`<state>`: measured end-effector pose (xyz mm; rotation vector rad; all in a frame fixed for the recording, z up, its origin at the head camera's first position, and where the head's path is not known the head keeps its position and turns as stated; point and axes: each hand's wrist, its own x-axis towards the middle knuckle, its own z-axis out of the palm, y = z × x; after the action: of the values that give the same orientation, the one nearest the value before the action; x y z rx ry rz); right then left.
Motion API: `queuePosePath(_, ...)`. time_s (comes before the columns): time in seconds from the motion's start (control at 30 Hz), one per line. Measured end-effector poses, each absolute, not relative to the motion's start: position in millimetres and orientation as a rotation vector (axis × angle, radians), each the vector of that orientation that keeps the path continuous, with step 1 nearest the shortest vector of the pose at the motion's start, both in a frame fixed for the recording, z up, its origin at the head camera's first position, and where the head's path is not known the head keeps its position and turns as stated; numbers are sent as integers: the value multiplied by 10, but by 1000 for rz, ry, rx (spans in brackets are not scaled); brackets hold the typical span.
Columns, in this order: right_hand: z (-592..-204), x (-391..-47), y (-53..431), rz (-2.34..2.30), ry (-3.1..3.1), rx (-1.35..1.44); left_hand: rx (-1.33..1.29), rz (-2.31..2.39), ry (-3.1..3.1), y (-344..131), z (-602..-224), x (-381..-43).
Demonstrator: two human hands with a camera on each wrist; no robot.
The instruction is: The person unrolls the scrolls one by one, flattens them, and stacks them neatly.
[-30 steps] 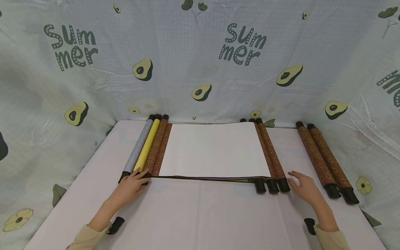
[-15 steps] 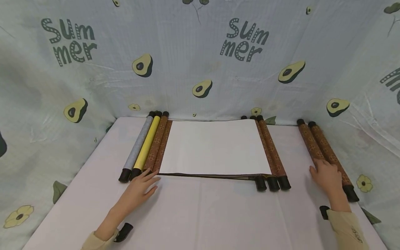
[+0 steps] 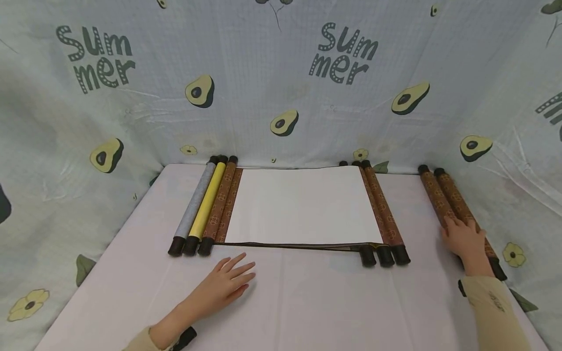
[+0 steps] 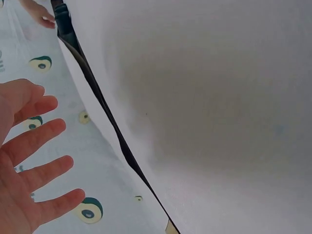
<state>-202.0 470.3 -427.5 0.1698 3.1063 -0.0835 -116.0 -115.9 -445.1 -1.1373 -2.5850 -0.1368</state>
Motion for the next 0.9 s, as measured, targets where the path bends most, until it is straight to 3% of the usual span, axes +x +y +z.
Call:
queuePosePath(0.77,-4513,-1947,4974,-224,2960,485,-1156,-142,-2613,-1150,-4429,-1096)
queuePosePath(0.9,-4479,-1950,5011,-211,2947,434,-1141,-140,-2613,-1171,-4435,-1092)
